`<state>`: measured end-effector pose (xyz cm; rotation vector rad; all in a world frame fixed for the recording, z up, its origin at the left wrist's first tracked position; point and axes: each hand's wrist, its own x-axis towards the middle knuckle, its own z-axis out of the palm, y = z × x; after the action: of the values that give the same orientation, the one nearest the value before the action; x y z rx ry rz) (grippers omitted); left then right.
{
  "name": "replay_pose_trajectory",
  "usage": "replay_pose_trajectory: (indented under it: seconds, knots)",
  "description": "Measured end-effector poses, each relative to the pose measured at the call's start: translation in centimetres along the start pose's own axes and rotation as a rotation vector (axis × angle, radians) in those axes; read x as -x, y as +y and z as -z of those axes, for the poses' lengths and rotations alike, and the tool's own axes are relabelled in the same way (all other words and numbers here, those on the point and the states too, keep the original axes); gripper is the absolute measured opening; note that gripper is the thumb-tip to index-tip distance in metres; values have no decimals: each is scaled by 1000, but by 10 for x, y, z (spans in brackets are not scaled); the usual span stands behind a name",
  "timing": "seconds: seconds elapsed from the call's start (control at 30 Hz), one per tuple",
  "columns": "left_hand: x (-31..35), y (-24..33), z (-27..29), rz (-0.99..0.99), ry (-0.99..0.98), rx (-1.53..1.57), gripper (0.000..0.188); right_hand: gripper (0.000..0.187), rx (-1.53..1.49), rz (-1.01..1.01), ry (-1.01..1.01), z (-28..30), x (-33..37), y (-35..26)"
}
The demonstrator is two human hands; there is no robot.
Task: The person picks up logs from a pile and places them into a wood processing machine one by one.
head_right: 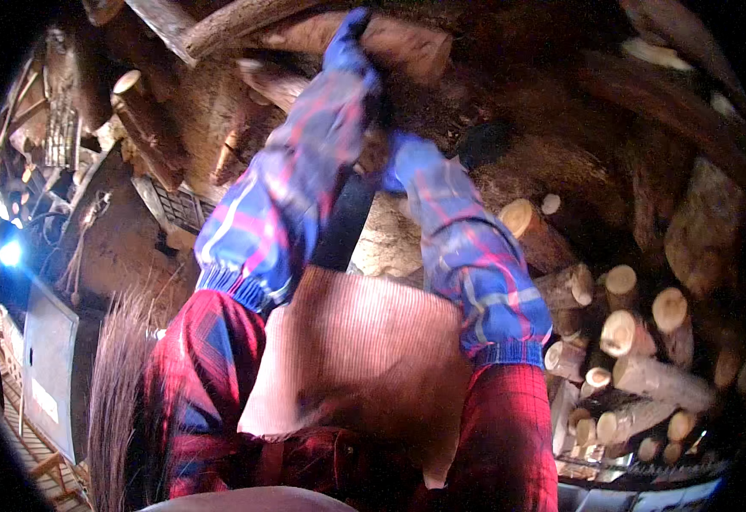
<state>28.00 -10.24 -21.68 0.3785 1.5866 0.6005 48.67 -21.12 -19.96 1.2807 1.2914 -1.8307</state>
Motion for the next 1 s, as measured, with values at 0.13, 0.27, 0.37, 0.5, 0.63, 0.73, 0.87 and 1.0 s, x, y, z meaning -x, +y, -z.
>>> replay_pose_trajectory:
  seconds: [0.13,0.27,0.37,0.5,0.63,0.73,0.87,1.0]
  knots:
    - [73,66,45,-430,-65,-412,69,56,-874,5,-200,-33,162,-10]
    - [197,149,46,34,-296,-175,59,52,-1586,-77,-148,-66,313,2]
    - [313,222,25,807,-399,223,47,50,-1733,105,224,-99,437,-12]
    - [406,202,13,860,-413,-10,41,57,-1932,374,305,-158,556,-22]
    - [548,269,-67,727,-689,-99,48,61,-1989,426,777,-202,659,-75]
    - [582,311,-83,536,-906,-245,53,66,-1867,667,1313,-220,725,-115]
    - [666,333,-133,43,-1148,-362,54,63,-1766,756,1718,-277,804,-55]
    - [749,343,-166,-291,-1266,-392,58,71,-1205,442,2024,-370,910,8]
